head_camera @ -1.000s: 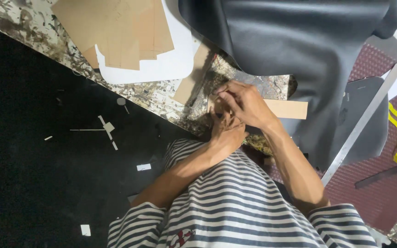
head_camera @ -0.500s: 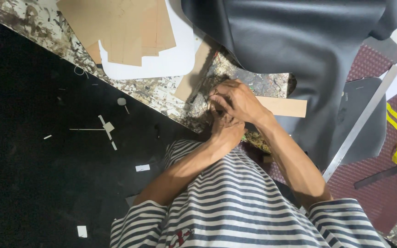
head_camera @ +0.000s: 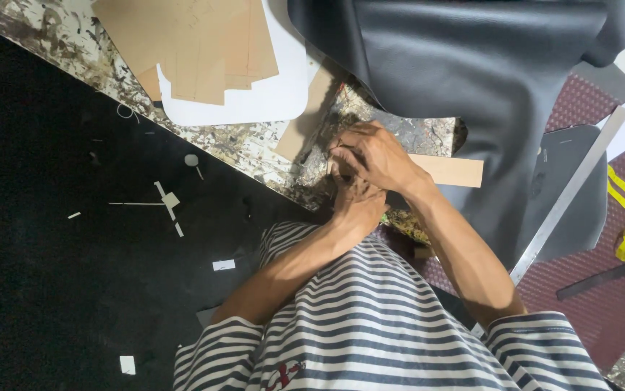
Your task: Organizing leather pieces and cardboard templates on a workbench and marking a leather strip
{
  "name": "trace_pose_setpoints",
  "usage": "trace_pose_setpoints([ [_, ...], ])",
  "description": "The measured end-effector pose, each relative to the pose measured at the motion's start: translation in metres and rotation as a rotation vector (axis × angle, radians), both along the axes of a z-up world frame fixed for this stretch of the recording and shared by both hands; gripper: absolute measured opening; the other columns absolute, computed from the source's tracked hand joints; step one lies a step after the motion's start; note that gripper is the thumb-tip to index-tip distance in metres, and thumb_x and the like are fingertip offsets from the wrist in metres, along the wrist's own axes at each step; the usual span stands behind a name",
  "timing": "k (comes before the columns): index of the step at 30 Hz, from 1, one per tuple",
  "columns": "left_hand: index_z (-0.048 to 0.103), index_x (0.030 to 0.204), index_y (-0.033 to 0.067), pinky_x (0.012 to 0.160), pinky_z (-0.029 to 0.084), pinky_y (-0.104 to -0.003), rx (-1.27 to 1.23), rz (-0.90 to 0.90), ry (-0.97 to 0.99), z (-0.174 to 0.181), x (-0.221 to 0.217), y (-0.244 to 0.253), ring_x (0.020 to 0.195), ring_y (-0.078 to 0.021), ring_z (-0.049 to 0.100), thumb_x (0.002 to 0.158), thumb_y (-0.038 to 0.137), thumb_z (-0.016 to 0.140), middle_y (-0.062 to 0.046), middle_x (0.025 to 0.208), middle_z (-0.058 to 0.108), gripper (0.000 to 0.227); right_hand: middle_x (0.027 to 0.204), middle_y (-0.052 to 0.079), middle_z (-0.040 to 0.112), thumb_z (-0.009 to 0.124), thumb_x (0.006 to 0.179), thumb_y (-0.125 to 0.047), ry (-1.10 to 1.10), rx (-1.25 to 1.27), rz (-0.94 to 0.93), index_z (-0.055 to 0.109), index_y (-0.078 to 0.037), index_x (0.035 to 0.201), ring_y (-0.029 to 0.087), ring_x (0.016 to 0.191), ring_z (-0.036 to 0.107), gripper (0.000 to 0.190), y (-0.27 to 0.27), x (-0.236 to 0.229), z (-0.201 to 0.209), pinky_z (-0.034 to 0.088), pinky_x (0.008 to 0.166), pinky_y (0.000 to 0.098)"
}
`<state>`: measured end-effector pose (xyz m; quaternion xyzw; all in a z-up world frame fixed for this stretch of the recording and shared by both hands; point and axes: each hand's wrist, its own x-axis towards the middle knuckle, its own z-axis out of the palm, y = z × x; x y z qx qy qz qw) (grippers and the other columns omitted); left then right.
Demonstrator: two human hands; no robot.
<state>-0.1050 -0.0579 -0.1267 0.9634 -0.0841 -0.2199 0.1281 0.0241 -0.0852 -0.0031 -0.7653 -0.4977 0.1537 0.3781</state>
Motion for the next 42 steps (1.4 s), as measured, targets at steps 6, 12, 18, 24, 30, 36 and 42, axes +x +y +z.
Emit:
trace_pose_setpoints([
  [6, 0.067, 0.134, 0.0213, 0.107, 0.013, -0.089, 0.044, 0.034, 0.054, 0.03, 0.007, 0.0, 0.146, -0.0422, 0.033, 0.098, 0.046, 0.056, -0.003, 0.153, 0.054, 0.045, 0.078, 0.019, 0.066, 0.059, 0.107, -0.027, -0.008, -0.032, -0.002, 0.058, -0.005, 0.084, 0.043, 0.089, 0.068, 0.032, 0.003, -0.004, -0.002, 0.052, 0.081, 0.0532],
  [12, 0.065, 0.137, 0.0221, 0.107, 0.013, -0.088, 0.034, 0.043, 0.094, 0.044, 0.01, 0.003, 0.147, -0.0407, 0.032, 0.099, 0.045, 0.056, -0.004, 0.155, 0.051, 0.045, 0.081, 0.016, 0.067, 0.058, 0.107, -0.031, -0.017, -0.025, 0.017, 0.062, -0.008, 0.088, 0.04, 0.09, 0.068, 0.03, 0.004, -0.002, -0.004, 0.052, 0.083, 0.0518],
  [18, 0.059, 0.143, 0.0248, 0.108, 0.012, -0.087, 0.055, 0.023, 0.091, 0.046, 0.012, 0.004, 0.149, -0.0419, 0.028, 0.099, 0.045, 0.058, -0.003, 0.159, 0.047, 0.048, 0.078, 0.017, 0.064, 0.059, 0.107, -0.031, -0.026, -0.013, 0.02, 0.06, -0.007, 0.086, 0.041, 0.088, 0.067, 0.032, 0.008, 0.0, 0.005, 0.052, 0.082, 0.0524],
  [24, 0.051, 0.151, 0.0232, 0.108, 0.011, -0.088, 0.023, 0.033, 0.11, 0.029, 0.006, -0.003, 0.149, -0.0464, 0.025, 0.099, 0.045, 0.059, -0.012, 0.162, 0.041, 0.056, 0.086, 0.017, 0.07, 0.056, 0.109, -0.03, -0.055, -0.044, -0.018, 0.061, -0.007, 0.086, 0.041, 0.096, 0.069, 0.033, 0.002, 0.006, -0.009, 0.05, 0.087, 0.051],
  [30, 0.05, 0.151, 0.0262, 0.109, 0.006, -0.087, 0.021, 0.004, 0.114, -0.034, -0.007, -0.022, 0.151, -0.0443, 0.023, 0.103, 0.047, 0.052, -0.007, 0.162, 0.042, 0.053, 0.092, 0.016, 0.073, 0.058, 0.108, -0.028, -0.033, -0.043, -0.007, 0.063, -0.007, 0.088, 0.039, 0.102, 0.07, 0.029, 0.001, 0.001, -0.002, 0.049, 0.09, 0.0511],
  [36, 0.054, 0.148, 0.0287, 0.11, 0.009, -0.086, 0.027, 0.025, 0.106, 0.006, -0.001, -0.006, 0.151, -0.0417, 0.024, 0.1, 0.044, 0.056, -0.002, 0.161, 0.044, 0.05, 0.088, 0.016, 0.07, 0.059, 0.108, -0.029, -0.072, -0.051, 0.005, 0.06, -0.008, 0.084, 0.04, 0.098, 0.069, 0.031, 0.005, 0.0, 0.001, 0.05, 0.088, 0.0504],
  [42, 0.052, 0.149, 0.0276, 0.108, 0.007, -0.088, 0.047, 0.002, 0.089, 0.006, 0.002, -0.008, 0.15, -0.0434, 0.025, 0.101, 0.045, 0.054, -0.006, 0.16, 0.045, 0.051, 0.089, 0.016, 0.07, 0.055, 0.11, -0.03, -0.045, -0.036, 0.022, 0.06, -0.008, 0.086, 0.041, 0.099, 0.069, 0.033, 0.004, 0.004, 0.007, 0.05, 0.087, 0.0517],
])
